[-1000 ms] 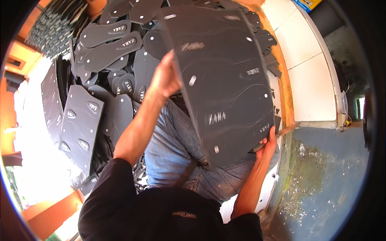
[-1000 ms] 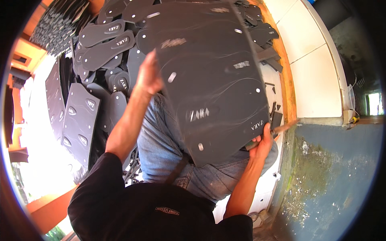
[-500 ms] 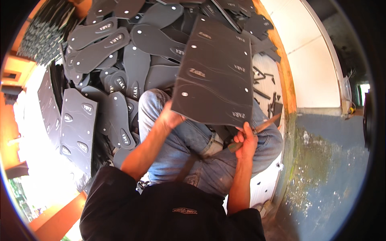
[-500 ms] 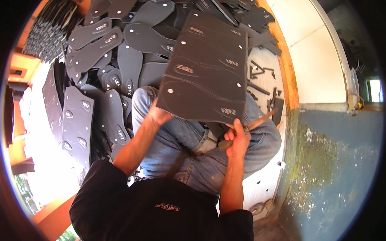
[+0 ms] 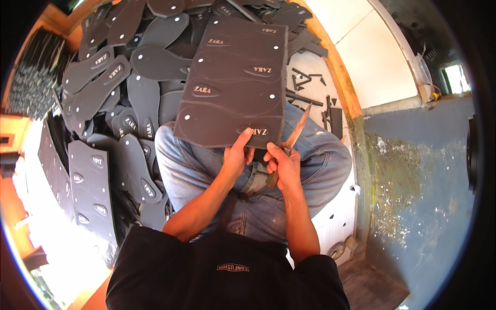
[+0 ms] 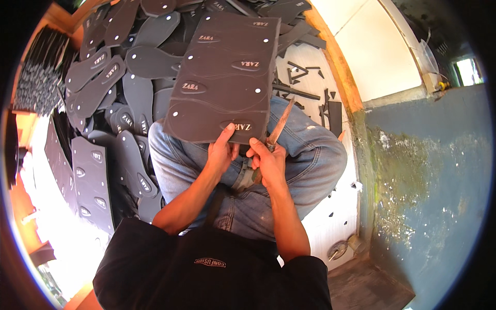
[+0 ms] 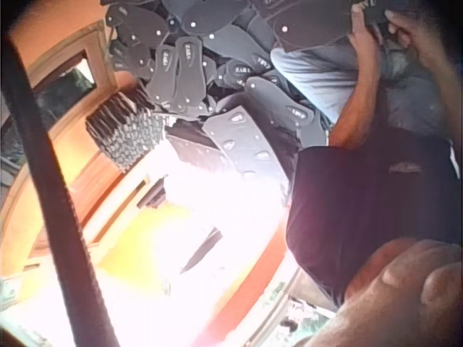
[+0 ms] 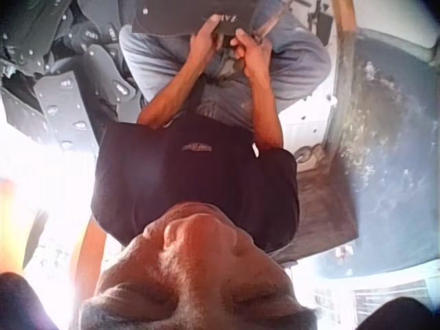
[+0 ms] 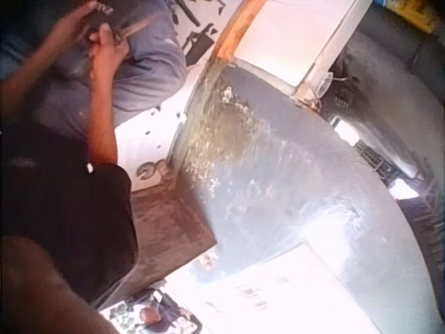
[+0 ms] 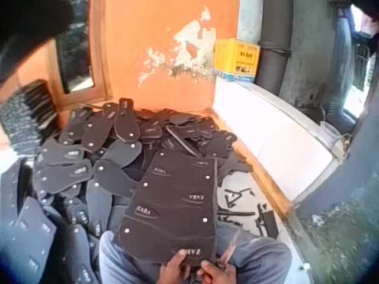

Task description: The person, while sitting on the floor, uses a knife to cut and separate individual shoe soles from a larger sheet of black material.

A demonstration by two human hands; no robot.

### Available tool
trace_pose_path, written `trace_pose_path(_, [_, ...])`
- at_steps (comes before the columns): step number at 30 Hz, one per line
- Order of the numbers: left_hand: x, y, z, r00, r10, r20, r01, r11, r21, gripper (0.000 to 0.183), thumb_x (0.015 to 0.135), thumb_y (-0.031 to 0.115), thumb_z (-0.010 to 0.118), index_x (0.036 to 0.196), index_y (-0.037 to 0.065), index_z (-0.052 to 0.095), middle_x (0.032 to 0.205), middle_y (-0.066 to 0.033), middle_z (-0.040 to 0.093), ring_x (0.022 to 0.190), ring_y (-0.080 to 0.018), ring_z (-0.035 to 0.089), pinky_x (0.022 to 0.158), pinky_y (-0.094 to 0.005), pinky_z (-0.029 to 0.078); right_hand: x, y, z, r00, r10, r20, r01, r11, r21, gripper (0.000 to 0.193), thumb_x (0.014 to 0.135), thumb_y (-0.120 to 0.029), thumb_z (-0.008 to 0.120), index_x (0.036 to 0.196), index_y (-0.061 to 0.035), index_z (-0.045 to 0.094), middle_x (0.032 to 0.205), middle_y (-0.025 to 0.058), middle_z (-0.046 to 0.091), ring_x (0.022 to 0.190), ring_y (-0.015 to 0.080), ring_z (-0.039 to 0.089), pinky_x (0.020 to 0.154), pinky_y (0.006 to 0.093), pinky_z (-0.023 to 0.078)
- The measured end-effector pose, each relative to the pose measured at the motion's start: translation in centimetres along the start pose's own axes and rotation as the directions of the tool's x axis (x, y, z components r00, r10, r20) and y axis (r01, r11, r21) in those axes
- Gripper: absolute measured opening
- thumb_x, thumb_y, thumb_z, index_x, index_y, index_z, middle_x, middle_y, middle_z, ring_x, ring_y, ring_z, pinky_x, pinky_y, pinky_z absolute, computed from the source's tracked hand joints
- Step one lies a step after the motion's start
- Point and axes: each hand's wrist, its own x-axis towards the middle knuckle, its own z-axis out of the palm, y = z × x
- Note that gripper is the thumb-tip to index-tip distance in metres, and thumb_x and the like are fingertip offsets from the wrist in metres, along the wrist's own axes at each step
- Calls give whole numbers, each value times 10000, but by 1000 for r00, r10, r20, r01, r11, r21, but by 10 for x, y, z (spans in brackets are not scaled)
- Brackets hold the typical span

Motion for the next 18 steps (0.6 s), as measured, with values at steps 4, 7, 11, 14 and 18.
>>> trace_pose_path(4, [-35,-3,23,983,137,-118,-150,983,-104,279,907,335,551,884,58,549,570,-18,502,407,-86,437,352,-220,303,-27,3,-1,998,-68,-8,68,995,77,143,866,-135,621,835,-14,550,636,78,581,429,76,418,402,236,352])
trace_pose_path(7, [-65,-26,35,972,148,-185,-175,974,-141,277,923,334,531,904,57,539,594,-16,512,418,-92,447,360,-221,325,-40,5,-18,995,-52,-90,59,995,78,141,875,-132,613,827,-20,541,602,72,566,420,75,409,401,234,350])
trace_pose_path(11, [-72,-48,35,991,72,-115,-91,981,-169,335,947,376,480,951,48,547,605,-45,540,447,-108,477,380,-218,370,-41,0,-25,989,-37,-145,41,999,26,169,877,-153,624,820,-20,537,575,54,545,414,67,411,393,225,342])
trace_pose_path(14, [-68,-45,45,996,-50,-70,38,985,-171,343,929,411,493,889,75,554,577,-28,524,449,-109,482,385,-224,355,-42,-11,-17,991,-65,-115,58,996,-68,190,879,-166,623,809,-6,548,572,37,543,424,62,428,391,221,340])
trace_pose_path(18, [-62,-36,56,988,-111,-104,86,973,-214,354,911,440,511,830,97,547,536,-5,472,435,-109,446,390,-235,316,-41,-8,-20,991,-133,-19,127,976,-175,229,896,-191,603,775,-3,550,585,25,545,471,71,473,432,226,373])
